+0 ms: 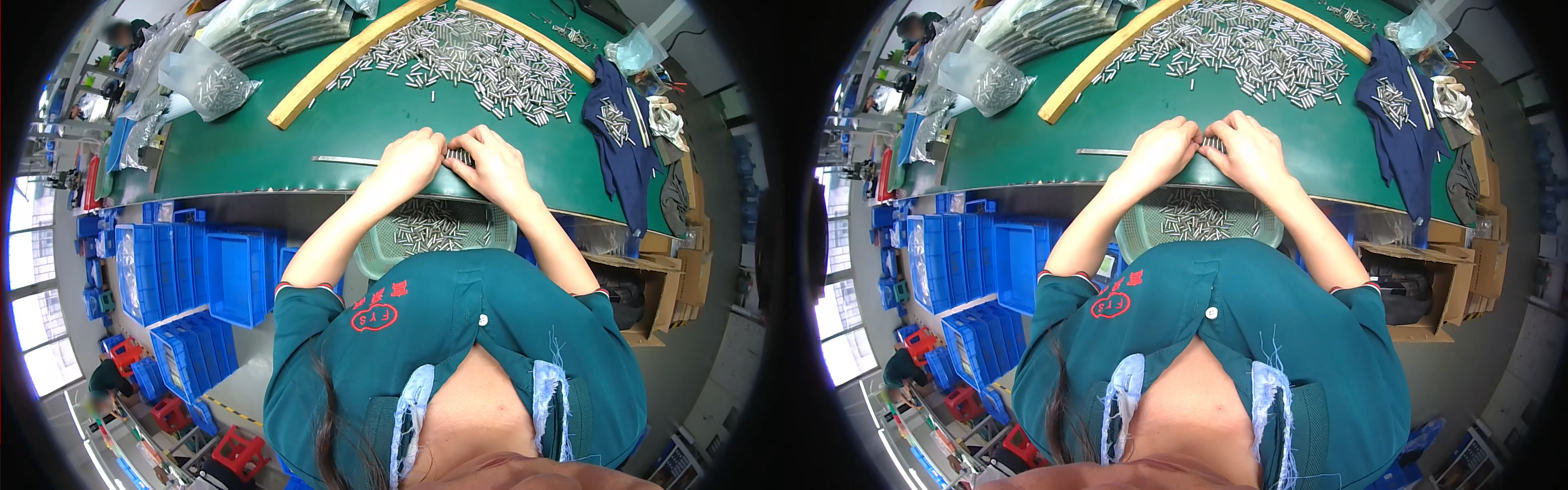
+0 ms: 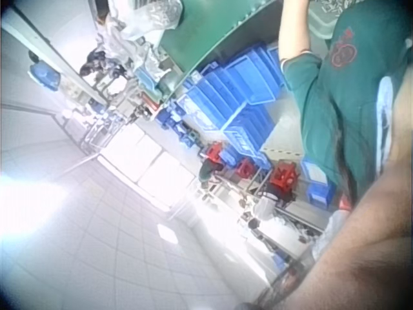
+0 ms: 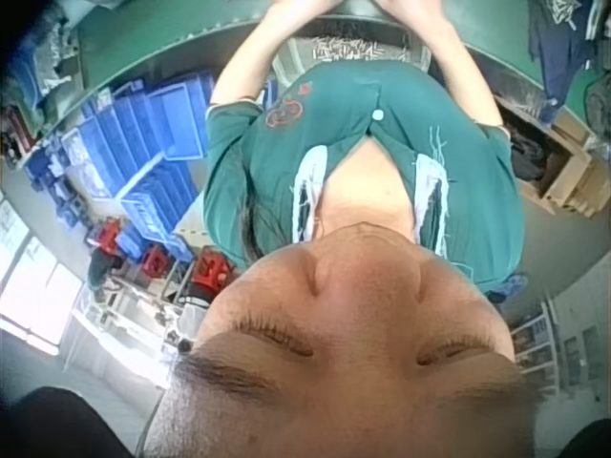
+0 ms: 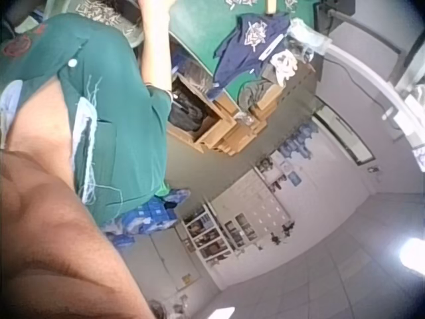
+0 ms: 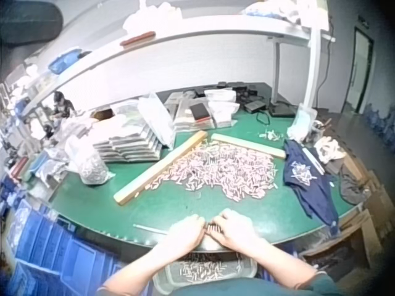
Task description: The person threads small metal pins onto a thin metal rod by hand at a workbench.
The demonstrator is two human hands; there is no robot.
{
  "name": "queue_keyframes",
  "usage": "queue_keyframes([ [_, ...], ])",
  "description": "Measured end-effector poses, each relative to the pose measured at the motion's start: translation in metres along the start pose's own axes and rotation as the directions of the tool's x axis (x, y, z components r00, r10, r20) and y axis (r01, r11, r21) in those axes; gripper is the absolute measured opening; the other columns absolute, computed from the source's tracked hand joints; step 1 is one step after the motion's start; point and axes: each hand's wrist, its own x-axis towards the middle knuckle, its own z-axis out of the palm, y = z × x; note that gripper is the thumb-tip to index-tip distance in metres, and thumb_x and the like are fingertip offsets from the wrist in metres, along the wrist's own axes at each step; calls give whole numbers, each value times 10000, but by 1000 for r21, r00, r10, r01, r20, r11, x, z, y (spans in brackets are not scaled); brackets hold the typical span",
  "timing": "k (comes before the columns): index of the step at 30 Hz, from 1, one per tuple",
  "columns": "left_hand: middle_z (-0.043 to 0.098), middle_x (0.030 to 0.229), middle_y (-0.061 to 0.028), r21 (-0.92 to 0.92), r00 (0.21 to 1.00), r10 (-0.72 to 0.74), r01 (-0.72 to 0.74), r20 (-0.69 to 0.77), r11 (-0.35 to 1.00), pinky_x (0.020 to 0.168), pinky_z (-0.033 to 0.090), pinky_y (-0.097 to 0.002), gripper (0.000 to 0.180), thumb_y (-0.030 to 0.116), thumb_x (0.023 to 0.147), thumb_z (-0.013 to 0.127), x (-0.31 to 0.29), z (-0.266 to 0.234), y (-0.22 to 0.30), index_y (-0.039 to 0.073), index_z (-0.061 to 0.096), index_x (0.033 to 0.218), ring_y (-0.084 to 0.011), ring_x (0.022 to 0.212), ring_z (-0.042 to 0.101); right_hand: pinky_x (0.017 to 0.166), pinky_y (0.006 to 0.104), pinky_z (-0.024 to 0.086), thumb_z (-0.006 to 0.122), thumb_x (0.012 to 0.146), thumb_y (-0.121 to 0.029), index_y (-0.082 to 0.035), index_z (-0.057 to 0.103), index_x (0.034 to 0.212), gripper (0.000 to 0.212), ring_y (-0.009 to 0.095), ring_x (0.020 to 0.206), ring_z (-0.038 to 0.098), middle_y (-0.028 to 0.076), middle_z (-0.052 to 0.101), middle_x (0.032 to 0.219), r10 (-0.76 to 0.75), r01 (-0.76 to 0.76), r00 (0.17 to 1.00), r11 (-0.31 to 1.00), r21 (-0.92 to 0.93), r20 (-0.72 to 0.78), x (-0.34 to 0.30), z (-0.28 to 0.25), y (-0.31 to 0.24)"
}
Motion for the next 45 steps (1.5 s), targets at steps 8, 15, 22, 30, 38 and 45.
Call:
queue_keyframes([
  [8, 581, 845, -110, -15, 999, -32, 32, 0, 999, 735, 494, -413, 120, 154, 833, 585, -15, -6, 11, 51, 597, 894, -302, 853, 600, 794, 382, 496, 725, 754, -362, -103, 612, 1031, 396, 254, 940, 600, 69, 569, 974, 101, -106, 993, 991, 83, 66, -18, -23, -3],
  [15, 581, 849, -111, -47, 1000, 3, -3, 13, 999, 756, 492, -411, 130, 148, 828, 598, -13, -6, 17, 53, 609, 915, -298, 870, 597, 796, 383, 498, 744, 737, -342, -69, 615, 1006, 405, 262, 929, 605, 79, 569, 984, 185, -185, 980, 983, -12, 74, -33, -37, 8],
  [22, 578, 866, -105, -26, 1000, -25, 25, 3, 999, 762, 496, -401, 132, 144, 828, 595, -15, -9, 17, 71, 623, 934, -291, 876, 599, 788, 378, 500, 737, 751, -320, -67, 615, 996, 373, 258, 925, 605, 74, 569, 986, 179, -182, 979, 983, 14, 97, -35, -38, 1],
  [30, 571, 860, -105, -23, 999, -32, 32, -20, 999, 763, 495, -399, 124, 147, 832, 592, -18, -9, 12, 66, 622, 922, -288, 872, 597, 772, 388, 505, 710, 778, -331, -103, 605, 1049, 369, 263, 909, 613, 75, 568, 981, 105, -108, 991, 994, 33, 84, -21, -24, -5],
  [38, 568, 852, -105, -22, 999, -36, 36, -26, 999, 755, 495, -400, 122, 150, 835, 593, -23, -8, 5, 59, 618, 913, -295, 862, 595, 714, 360, 500, 695, 795, -323, -128, 643, 973, 269, 232, 830, 607, 40, 565, 886, -23, 23, 1000, 1000, -4, 18, -4, 1, -13],
  [45, 610, 931, -121, -25, 969, -154, 151, -192, 988, 810, 490, -414, 159, 166, 857, 575, -39, -47, -34, 64, 640, 959, -299, 938, 597, 740, 374, 504, 679, 799, -337, -145, 650, 920, 229, 228, 853, 606, 49, 553, 871, -150, 147, 987, 988, 47, 60, 10, 9, -19],
])
